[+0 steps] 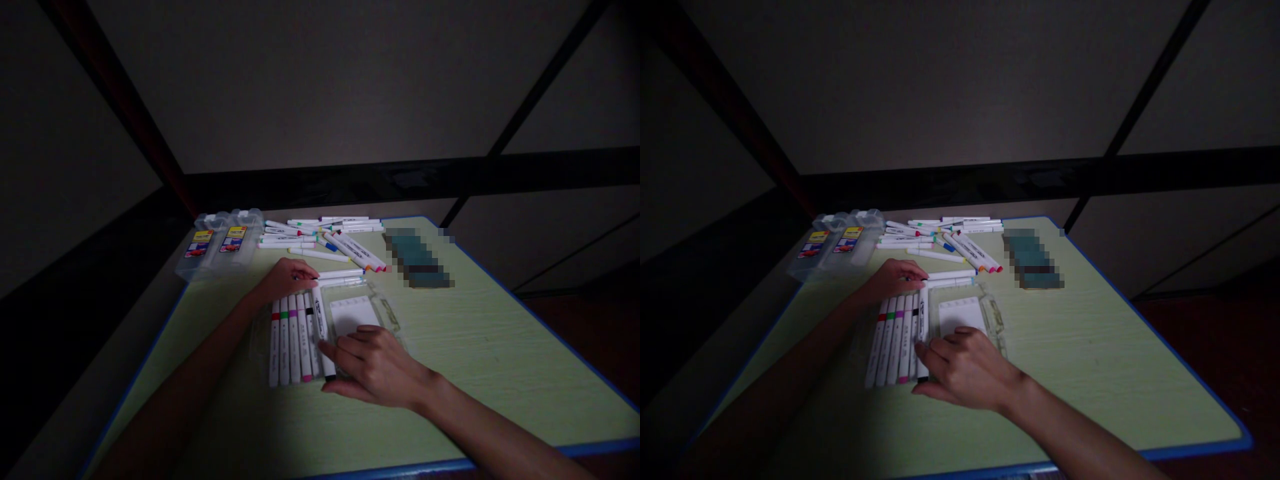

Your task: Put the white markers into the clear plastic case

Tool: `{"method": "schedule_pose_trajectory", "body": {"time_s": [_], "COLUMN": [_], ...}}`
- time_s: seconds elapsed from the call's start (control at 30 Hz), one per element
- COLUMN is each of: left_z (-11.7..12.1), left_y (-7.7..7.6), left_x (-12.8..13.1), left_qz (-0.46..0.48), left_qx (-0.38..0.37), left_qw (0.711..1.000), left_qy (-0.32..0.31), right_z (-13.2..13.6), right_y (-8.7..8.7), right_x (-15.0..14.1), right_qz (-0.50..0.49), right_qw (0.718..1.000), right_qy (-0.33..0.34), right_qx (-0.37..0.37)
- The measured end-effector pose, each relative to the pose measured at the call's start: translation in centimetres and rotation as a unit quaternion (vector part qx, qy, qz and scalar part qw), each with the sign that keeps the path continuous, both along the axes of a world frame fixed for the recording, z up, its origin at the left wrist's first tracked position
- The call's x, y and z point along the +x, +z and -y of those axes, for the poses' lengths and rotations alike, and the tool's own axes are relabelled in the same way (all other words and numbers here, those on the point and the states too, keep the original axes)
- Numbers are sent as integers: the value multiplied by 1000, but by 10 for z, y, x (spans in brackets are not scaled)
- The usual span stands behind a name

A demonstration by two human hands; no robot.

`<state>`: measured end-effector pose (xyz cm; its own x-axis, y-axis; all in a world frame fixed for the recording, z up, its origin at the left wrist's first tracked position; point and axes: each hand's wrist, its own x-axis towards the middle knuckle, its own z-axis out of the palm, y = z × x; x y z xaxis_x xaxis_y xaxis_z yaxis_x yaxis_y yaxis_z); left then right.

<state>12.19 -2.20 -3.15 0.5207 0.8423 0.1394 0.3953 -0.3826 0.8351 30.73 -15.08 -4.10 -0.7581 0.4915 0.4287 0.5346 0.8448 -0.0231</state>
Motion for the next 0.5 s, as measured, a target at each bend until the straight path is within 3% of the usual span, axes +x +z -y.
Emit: {"method": "schedule_pose_trajectory", "body": {"time_s": [0.5], "left_z": [-1], "left_y": [-7], "left_x": [-1], "left_qz": [-2], "left_qx": [-9], "left_qw": [1000], "left_qy": [-4], "right_z": [0], "right_y": [-2], "right_x": [0], "right_qz": [22], "right_qw": [1000], "right_qy": [-3], "right_qx": [-18]}}
